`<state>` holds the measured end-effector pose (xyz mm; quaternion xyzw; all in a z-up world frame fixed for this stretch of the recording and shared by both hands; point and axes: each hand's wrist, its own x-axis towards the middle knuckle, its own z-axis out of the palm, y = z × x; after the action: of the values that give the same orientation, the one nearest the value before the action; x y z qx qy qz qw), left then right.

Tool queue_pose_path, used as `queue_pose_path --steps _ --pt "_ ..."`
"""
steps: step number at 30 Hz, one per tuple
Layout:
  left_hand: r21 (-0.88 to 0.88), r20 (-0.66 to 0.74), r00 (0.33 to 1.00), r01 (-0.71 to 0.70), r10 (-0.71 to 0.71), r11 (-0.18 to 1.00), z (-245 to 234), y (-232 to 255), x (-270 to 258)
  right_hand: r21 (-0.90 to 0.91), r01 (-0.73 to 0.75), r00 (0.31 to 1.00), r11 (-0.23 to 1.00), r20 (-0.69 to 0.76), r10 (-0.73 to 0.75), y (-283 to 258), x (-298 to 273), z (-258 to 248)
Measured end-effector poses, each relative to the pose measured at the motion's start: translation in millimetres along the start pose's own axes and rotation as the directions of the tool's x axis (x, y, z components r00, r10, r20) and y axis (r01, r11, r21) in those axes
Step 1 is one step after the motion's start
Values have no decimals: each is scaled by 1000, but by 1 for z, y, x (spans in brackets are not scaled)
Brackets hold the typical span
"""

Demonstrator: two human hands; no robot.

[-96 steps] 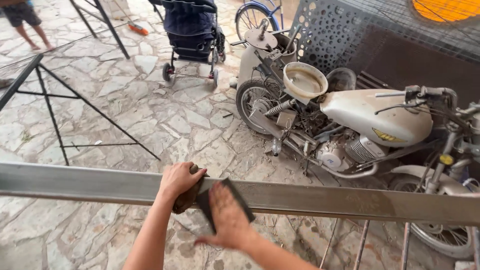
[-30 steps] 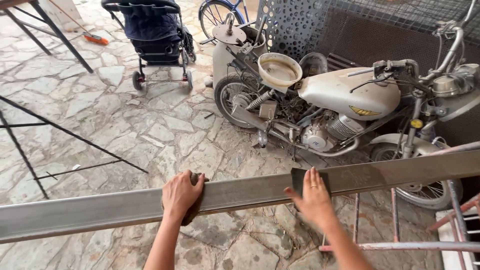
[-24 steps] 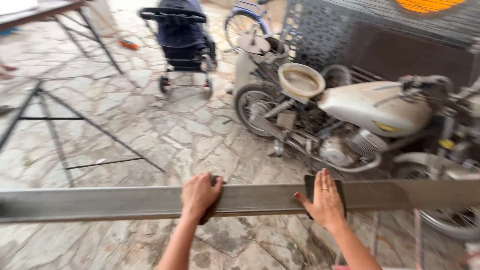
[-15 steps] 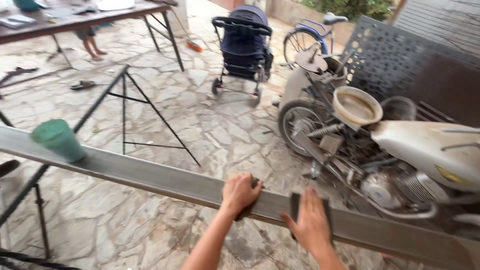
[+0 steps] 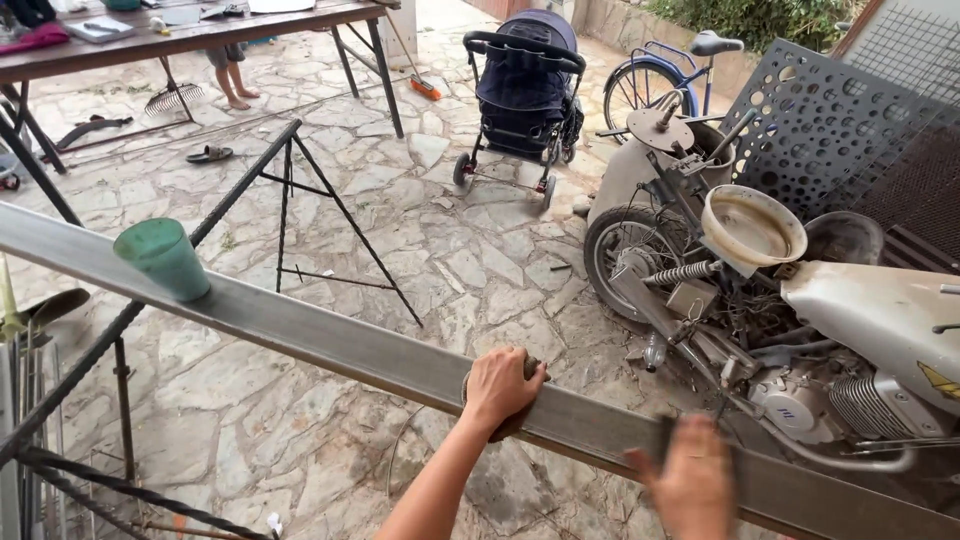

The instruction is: Sanding a long metal beam manually with sandpaper and wiping it with a cloth to prepare the surface.

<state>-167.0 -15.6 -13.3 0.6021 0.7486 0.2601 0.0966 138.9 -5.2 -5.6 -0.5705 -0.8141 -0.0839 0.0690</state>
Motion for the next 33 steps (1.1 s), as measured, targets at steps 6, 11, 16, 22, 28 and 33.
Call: queue_pose_path --steps 6,11,16,22,28,33 --pt "16 4 1000 -7 7 1000 7 -6 3 -72 20 990 997 139 -9 -33 49 -22" --pt "43 -34 999 1 0 999 1 -2 3 -346 152 944 926 -228 -240 -14 4 0" --pt "45 -97 995 19 -14 999 -6 6 -3 -16 -9 988 1000 153 11 5 47 -32" --pt "22 -79 996 47 -45 999 -7 7 -2 -479 266 808 836 -363 -465 -23 7 5" --pt "37 15 989 145 -145 989 -22 20 -3 42 122 982 992 -151 -115 28 48 32" --pt "110 -29 991 130 -128 985 -21 17 -2 -404 317 833 858 -314 -456 -50 -1 -25"
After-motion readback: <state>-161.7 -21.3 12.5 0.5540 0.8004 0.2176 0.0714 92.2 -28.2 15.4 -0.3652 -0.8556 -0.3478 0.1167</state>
